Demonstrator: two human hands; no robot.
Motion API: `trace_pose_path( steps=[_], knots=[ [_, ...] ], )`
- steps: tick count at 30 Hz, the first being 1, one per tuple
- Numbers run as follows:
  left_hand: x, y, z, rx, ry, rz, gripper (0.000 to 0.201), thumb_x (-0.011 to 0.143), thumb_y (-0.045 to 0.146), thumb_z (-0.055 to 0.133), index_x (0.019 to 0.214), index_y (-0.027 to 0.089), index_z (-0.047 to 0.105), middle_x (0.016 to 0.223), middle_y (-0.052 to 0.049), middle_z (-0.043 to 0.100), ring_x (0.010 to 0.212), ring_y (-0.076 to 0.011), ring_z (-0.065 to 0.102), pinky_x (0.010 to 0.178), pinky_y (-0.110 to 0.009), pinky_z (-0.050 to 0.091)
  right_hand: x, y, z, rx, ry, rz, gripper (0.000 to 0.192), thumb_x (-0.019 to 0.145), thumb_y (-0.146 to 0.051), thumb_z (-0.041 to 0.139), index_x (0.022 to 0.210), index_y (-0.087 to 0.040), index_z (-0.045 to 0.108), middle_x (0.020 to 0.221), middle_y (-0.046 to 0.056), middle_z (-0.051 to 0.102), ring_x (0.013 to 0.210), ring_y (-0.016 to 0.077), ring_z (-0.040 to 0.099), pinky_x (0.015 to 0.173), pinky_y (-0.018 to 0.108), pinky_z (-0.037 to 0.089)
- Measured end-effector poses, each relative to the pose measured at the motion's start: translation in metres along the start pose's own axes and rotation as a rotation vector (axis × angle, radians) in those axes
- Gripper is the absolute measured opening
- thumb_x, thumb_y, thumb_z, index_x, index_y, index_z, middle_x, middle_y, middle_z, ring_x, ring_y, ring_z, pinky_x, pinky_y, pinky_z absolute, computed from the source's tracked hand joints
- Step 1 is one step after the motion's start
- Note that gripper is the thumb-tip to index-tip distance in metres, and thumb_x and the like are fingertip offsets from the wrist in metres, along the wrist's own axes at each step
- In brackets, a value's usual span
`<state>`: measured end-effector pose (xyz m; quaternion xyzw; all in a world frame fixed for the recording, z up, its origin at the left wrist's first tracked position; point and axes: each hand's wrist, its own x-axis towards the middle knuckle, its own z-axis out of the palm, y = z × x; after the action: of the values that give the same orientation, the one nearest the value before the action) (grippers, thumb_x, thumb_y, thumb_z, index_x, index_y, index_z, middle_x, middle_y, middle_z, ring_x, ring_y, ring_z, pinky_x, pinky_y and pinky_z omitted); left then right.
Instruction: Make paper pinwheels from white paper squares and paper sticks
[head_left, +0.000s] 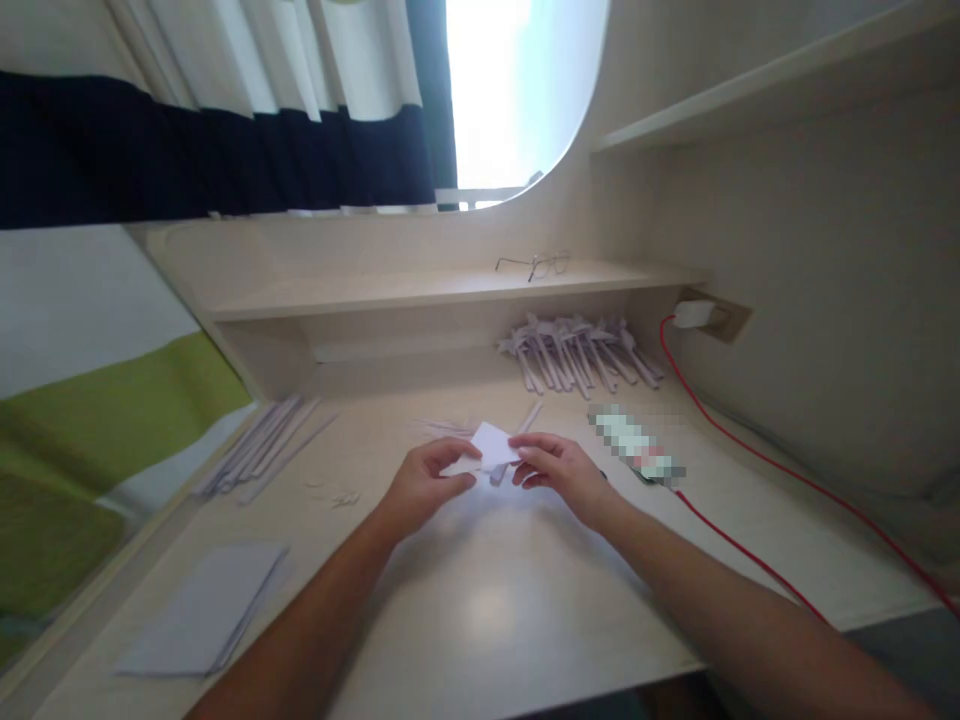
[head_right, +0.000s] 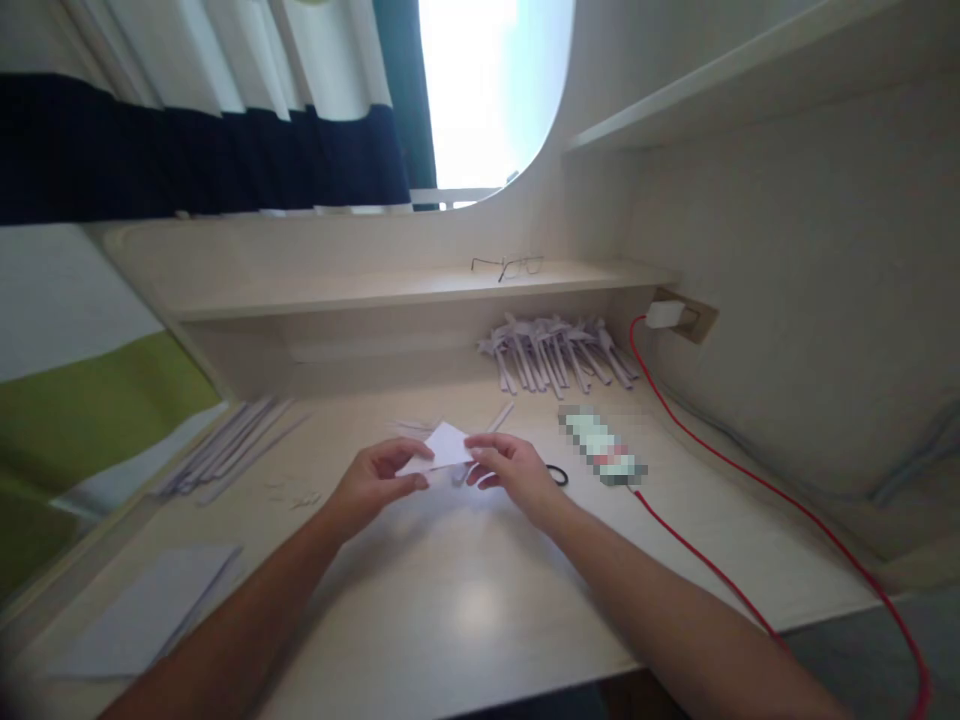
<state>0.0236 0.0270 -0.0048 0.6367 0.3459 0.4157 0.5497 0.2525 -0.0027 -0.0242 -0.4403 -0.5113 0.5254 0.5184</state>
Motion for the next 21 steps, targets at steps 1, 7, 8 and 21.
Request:
trace_pose_path(
  steps=[1, 7, 8, 21],
  knots=[
    [-0.003, -0.006, 0.0, -0.001, -0.015, -0.013, 0.036, 0.061, 0.026, 0.089, 0.093, 0.017, 0.075, 0.099, -0.008, 0.075, 0.09, -0.0224, 0.069, 0.075, -0.031, 0.056, 0.0, 0.001, 0.0, -0.015, 0.036, -0.014, 0.034, 0.078, -0.038, 0.075, 0.104, -0.015, 0.074, 0.072, 0.004, 0.074, 0.063, 0.0165, 0.07, 0.063, 0.029, 0.054],
    [-0.014, -0.025, 0.005, -0.047, 0.018, -0.031, 0.048, 0.067, 0.029, 0.086, 0.11, 0.018, 0.069, 0.091, -0.006, 0.073, 0.081, -0.0192, 0.069, 0.071, -0.027, 0.052, -0.013, 0.001, 0.012, -0.167, 0.107, -0.124, 0.028, 0.08, -0.031, 0.076, 0.105, -0.018, 0.074, 0.09, 0.004, 0.074, 0.066, 0.0155, 0.069, 0.067, 0.03, 0.053],
    [-0.014, -0.026, 0.007, -0.052, 0.042, -0.042, 0.052, 0.07, 0.03, 0.084, 0.118, 0.018, 0.067, 0.083, -0.004, 0.073, 0.075, -0.0179, 0.068, 0.069, -0.027, 0.051, -0.016, 0.001, 0.014, -0.195, 0.101, -0.137, 0.029, 0.082, -0.032, 0.074, 0.108, -0.02, 0.073, 0.097, 0.005, 0.074, 0.066, 0.0152, 0.069, 0.066, 0.03, 0.054],
    [-0.01, -0.02, 0.005, -0.115, 0.171, -0.031, 0.025, 0.064, 0.037, 0.083, 0.074, 0.016, 0.072, 0.071, -0.003, 0.073, 0.064, -0.017, 0.064, 0.065, -0.028, 0.048, -0.021, -0.004, 0.013, -0.181, 0.052, -0.216, 0.038, 0.089, -0.039, 0.071, 0.12, -0.02, 0.061, 0.075, 0.002, 0.073, 0.069, 0.0201, 0.071, 0.073, 0.036, 0.055]
  ],
)
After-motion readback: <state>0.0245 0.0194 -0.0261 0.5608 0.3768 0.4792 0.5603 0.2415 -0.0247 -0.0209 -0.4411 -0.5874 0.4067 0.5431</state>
